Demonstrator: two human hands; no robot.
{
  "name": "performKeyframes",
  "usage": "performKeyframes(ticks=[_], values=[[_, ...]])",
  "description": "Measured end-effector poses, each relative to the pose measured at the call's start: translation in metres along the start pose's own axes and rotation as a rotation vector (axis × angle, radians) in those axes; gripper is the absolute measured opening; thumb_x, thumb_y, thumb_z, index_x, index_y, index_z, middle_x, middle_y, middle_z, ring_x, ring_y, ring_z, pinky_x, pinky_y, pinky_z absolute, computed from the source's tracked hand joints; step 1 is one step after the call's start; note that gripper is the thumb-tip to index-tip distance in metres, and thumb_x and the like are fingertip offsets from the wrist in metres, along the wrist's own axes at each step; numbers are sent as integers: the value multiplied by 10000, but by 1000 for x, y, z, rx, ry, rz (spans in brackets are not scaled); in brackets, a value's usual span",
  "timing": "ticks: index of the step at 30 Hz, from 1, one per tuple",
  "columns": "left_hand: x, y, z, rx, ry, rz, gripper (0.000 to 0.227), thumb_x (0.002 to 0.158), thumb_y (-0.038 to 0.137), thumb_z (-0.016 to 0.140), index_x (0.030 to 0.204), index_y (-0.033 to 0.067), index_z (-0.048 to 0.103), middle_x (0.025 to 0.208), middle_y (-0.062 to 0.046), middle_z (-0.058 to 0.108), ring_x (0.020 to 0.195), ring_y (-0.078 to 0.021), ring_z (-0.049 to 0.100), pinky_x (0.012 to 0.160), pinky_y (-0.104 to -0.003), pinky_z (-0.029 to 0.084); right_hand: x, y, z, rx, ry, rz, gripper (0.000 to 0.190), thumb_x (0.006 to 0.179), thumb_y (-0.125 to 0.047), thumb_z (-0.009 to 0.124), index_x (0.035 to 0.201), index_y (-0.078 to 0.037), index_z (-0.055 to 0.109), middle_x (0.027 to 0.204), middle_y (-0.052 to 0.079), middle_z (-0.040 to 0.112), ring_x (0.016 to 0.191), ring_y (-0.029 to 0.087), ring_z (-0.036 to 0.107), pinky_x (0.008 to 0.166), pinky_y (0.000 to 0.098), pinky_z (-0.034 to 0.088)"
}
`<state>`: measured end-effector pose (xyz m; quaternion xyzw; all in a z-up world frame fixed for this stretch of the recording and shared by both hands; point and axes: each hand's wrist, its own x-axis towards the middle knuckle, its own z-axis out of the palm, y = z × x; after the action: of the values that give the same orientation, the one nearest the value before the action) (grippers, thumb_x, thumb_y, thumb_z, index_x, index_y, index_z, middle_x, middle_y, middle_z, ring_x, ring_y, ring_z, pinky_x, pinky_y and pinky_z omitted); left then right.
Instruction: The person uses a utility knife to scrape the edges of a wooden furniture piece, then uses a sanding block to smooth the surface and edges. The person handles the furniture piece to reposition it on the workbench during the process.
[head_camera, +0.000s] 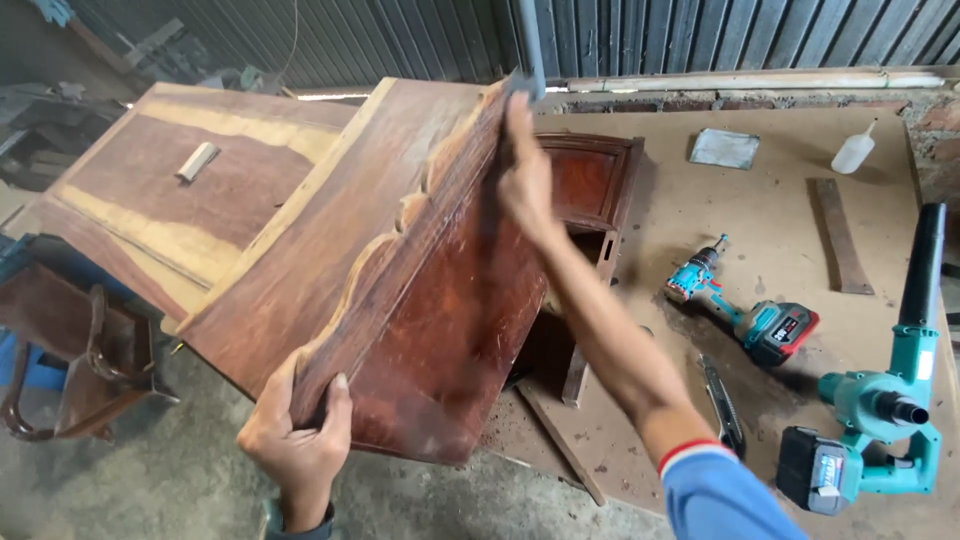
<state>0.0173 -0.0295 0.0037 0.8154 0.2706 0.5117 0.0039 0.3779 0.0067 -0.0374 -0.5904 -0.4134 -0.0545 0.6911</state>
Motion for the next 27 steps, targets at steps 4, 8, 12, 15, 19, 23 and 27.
performKeyframes(ticks=[4, 8, 12, 15, 19, 23, 27], values=[[1, 3, -1, -3, -10, -25, 356, 861, 18, 784, 1208, -35, 729, 1072, -135, 758, 886, -219, 720, 802, -325, 568, -77, -57, 6, 535, -64, -9, 756, 843, -62, 311, 1594, -18, 235, 1692, 165, 192, 1599, 325, 167, 1343, 465, 138], [-5, 0, -3, 84, -20, -40, 371, 854, 77, 790, 1214, 1, 738, 1093, -128, 759, 948, -273, 728, 872, -358, 556, -10, -46, -15, 256, -59, -17, 492, 1157, -182, 122, 1611, 8, 127, 1712, 181, 125, 1625, 278, 133, 1371, 395, 103], [-6, 0, -2, 43, -14, -14, 356, 854, 57, 786, 1195, -24, 726, 1102, -137, 756, 929, -262, 725, 861, -355, 560, 2, 8, 3, 1, -26, 67, 944, 791, 284, 317, 1624, -142, 187, 1689, 128, 202, 1567, 360, 280, 1285, 332, 142], [-3, -3, 0, -7, 0, -17, 350, 858, 21, 769, 1202, -28, 729, 1077, -141, 760, 858, -228, 721, 758, -333, 583, -63, -38, 11, 926, -91, 229, 658, 1103, -393, 173, 1604, 20, 61, 1714, 132, 2, 1604, 221, 27, 1325, 354, 52], [0, -6, -2, 16, -49, 11, 359, 877, 96, 769, 1218, 3, 704, 1070, -110, 747, 895, -263, 712, 821, -358, 555, -37, -61, -10, 565, -99, -16, 720, 895, -159, 416, 1591, -30, 283, 1666, 124, 268, 1578, 284, 242, 1353, 451, 154], [9, -3, -10, 27, -191, 17, 342, 871, 129, 748, 1190, 58, 646, 874, -88, 676, 706, -278, 667, 642, -372, 494, 16, 80, -18, -199, -133, 18, 598, 1071, -153, 418, 1610, -279, 191, 1409, 157, 676, 1194, 441, 648, 876, 289, 425], [45, 9, -14, 109, -323, 10, 380, 806, 164, 791, 1163, 96, 681, 888, -98, 713, 836, -357, 701, 727, -431, 511, -94, 63, -24, -117, -245, -237, 813, 1005, 61, 456, 1674, -234, 98, 1705, 180, 171, 1418, 542, 486, 1130, 607, 470]])
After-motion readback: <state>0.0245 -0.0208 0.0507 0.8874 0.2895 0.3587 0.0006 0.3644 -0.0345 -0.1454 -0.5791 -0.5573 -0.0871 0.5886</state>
